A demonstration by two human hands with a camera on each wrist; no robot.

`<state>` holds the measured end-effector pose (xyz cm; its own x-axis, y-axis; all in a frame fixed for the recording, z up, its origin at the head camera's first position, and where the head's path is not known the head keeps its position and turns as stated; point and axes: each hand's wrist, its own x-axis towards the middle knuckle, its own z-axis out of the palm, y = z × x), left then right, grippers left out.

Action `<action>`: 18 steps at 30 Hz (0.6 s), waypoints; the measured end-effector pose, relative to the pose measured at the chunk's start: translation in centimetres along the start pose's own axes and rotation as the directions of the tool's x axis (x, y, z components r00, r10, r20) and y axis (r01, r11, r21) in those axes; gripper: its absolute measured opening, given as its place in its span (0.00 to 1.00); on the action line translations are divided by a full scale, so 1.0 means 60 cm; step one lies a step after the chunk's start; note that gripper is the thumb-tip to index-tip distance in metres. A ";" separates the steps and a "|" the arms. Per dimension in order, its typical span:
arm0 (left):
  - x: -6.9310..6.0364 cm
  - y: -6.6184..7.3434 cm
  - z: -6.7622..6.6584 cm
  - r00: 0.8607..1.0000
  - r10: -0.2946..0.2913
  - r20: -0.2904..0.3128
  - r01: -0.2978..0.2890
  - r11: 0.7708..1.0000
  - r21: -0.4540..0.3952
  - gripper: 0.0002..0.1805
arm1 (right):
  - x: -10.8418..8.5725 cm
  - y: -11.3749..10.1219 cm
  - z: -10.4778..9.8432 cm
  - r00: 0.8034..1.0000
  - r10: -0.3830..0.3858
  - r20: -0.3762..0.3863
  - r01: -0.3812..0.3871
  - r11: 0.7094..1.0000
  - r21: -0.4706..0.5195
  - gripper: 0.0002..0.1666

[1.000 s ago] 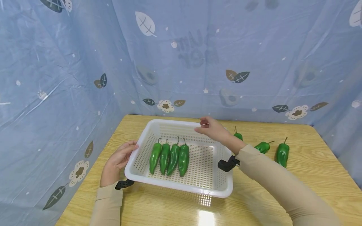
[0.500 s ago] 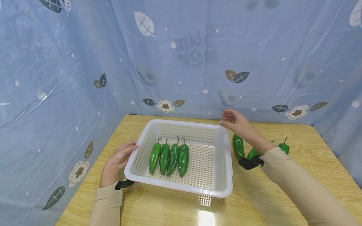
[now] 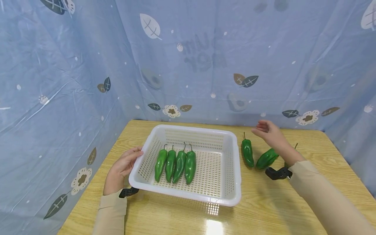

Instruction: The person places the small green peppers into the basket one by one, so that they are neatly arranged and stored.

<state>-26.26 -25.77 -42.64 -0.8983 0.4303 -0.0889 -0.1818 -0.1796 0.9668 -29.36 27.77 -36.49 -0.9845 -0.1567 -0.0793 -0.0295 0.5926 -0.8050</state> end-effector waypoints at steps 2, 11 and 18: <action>0.000 -0.001 0.000 1.000 -0.003 -0.004 0.003 1.000 -0.003 0.22 | -0.001 0.015 -0.006 1.000 0.027 -0.003 -0.027 1.000 -0.007 0.50; -0.004 -0.003 -0.002 1.000 0.004 0.006 -0.004 1.000 -0.019 0.20 | -0.011 0.074 -0.047 0.991 0.132 -0.021 -0.133 0.990 -0.043 0.53; -0.002 0.002 -0.005 0.998 0.028 0.057 -0.025 0.998 -0.066 0.18 | -0.026 0.126 -0.075 0.984 0.169 -0.051 -0.173 0.982 -0.075 0.51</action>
<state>-26.31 -26.12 -42.60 -0.8789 0.4746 -0.0477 -0.1857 -0.2482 0.9507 -28.83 36.04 -39.80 -0.9828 -0.0136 -0.1842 0.1281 0.6681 -0.7329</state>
